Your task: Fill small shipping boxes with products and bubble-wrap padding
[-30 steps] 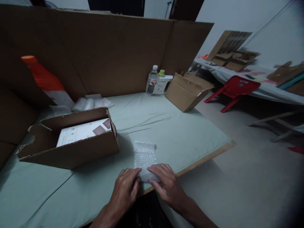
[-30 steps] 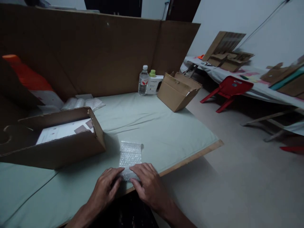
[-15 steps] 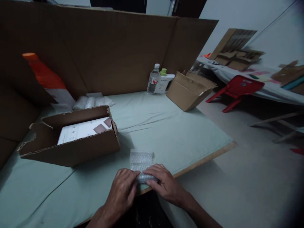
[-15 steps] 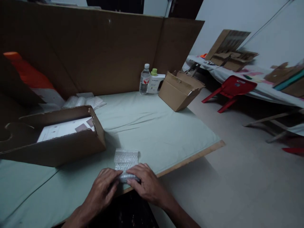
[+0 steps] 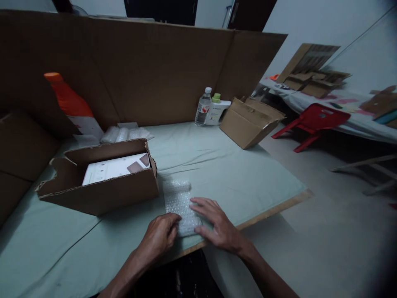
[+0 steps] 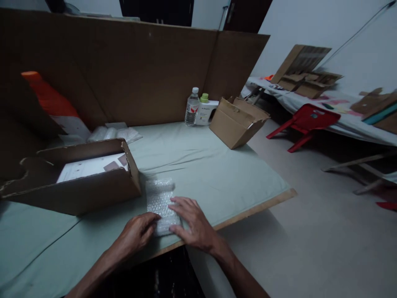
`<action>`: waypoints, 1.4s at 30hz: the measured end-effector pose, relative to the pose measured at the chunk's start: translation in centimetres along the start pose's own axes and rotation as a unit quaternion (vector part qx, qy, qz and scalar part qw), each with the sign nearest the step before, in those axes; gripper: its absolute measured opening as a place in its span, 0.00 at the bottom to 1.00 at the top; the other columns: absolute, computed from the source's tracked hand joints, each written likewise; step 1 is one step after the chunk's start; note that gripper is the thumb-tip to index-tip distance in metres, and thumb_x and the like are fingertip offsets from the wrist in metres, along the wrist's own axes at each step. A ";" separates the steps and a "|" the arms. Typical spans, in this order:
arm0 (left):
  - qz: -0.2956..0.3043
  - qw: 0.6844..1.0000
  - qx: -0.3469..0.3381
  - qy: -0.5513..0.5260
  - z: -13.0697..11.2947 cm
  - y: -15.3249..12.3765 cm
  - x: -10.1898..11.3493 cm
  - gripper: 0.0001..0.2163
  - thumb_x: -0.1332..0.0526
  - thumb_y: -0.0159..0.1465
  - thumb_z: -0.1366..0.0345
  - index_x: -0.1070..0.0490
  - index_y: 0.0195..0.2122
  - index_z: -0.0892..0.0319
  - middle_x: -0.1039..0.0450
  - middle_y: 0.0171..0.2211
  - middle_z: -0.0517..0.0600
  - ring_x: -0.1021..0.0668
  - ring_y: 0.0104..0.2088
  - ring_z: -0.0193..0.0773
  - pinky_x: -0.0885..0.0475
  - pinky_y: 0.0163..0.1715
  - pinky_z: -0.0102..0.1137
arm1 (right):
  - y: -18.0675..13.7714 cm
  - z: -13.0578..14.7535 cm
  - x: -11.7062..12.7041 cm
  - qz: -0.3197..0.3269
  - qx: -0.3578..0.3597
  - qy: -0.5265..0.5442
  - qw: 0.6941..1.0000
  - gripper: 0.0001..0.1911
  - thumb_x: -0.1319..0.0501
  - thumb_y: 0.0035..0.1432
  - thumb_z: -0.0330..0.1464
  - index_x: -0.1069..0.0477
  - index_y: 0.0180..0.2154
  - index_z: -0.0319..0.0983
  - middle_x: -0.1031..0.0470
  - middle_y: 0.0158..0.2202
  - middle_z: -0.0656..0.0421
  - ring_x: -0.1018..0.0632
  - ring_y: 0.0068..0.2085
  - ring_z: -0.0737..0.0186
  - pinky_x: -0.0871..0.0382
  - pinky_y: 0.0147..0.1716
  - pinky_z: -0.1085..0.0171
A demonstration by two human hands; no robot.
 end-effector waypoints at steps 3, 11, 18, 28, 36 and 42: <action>-0.041 0.998 0.007 0.038 0.2 0.5 -0.1 0.16 0.46 0.63 0.74 0.25 0.48 0.57 0.20 0.43 0.54 0.19 0.43 0.48 0.25 0.43 0.40 | -1.7 1.3 -1.4 -0.012 0.023 -0.014 1.000 0.20 0.35 0.61 0.37 0.28 0.54 0.41 0.27 0.57 0.50 0.28 0.57 0.50 0.35 0.55 0.50; -0.152 0.976 -0.142 0.067 -0.5 -2.5 -0.1 0.15 0.43 0.66 0.71 0.32 0.53 0.56 0.24 0.47 0.55 0.24 0.46 0.45 0.28 0.47 0.43 | -0.5 0.9 -2.6 -0.059 -0.029 0.051 0.997 0.10 0.43 0.68 0.31 0.25 0.47 0.40 0.19 0.38 0.56 0.22 0.40 0.57 0.30 0.43 0.57; -0.188 0.975 -0.073 0.097 0.8 -0.4 -0.3 0.12 0.46 0.68 0.69 0.28 0.49 0.56 0.22 0.41 0.54 0.22 0.42 0.49 0.28 0.44 0.46 | -1.1 2.2 -2.4 -0.075 0.010 -0.088 0.993 0.17 0.37 0.63 0.32 0.28 0.53 0.41 0.25 0.55 0.49 0.26 0.53 0.46 0.33 0.51 0.47; -0.273 0.870 0.179 -0.371 3.5 -5.2 -1.2 0.30 0.36 0.60 0.51 0.37 0.59 0.60 0.27 0.50 0.60 0.22 0.47 0.45 0.25 0.46 0.39 | 0.6 0.4 -4.0 -0.116 -0.134 0.094 0.980 0.13 0.41 0.65 0.35 0.25 0.48 0.40 0.19 0.44 0.53 0.21 0.43 0.54 0.28 0.44 0.57; -0.156 0.755 0.137 -0.622 0.7 -4.0 -2.0 0.26 0.29 0.55 0.57 0.29 0.53 0.60 0.22 0.39 0.51 0.23 0.37 0.36 0.29 0.40 0.30 | -2.0 2.6 -3.6 -0.124 -0.143 0.159 0.969 0.16 0.39 0.63 0.43 0.24 0.48 0.43 0.24 0.52 0.50 0.25 0.55 0.49 0.31 0.55 0.53; -0.157 0.781 0.080 -0.599 0.6 -4.6 -1.3 0.22 0.29 0.56 0.54 0.26 0.47 0.61 0.23 0.37 0.50 0.25 0.37 0.36 0.31 0.39 0.28 | -1.1 2.6 -4.6 -0.034 -0.153 0.322 0.934 0.39 0.39 0.58 0.56 0.36 0.62 0.41 0.26 0.56 0.46 0.21 0.52 0.47 0.24 0.49 0.55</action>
Point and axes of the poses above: each hand's wrist, its own y-axis towards the middle knuckle, its own x-axis out of the back of the hand, z = x × y, the point moved 4 cm from there along y, towards the middle knuckle
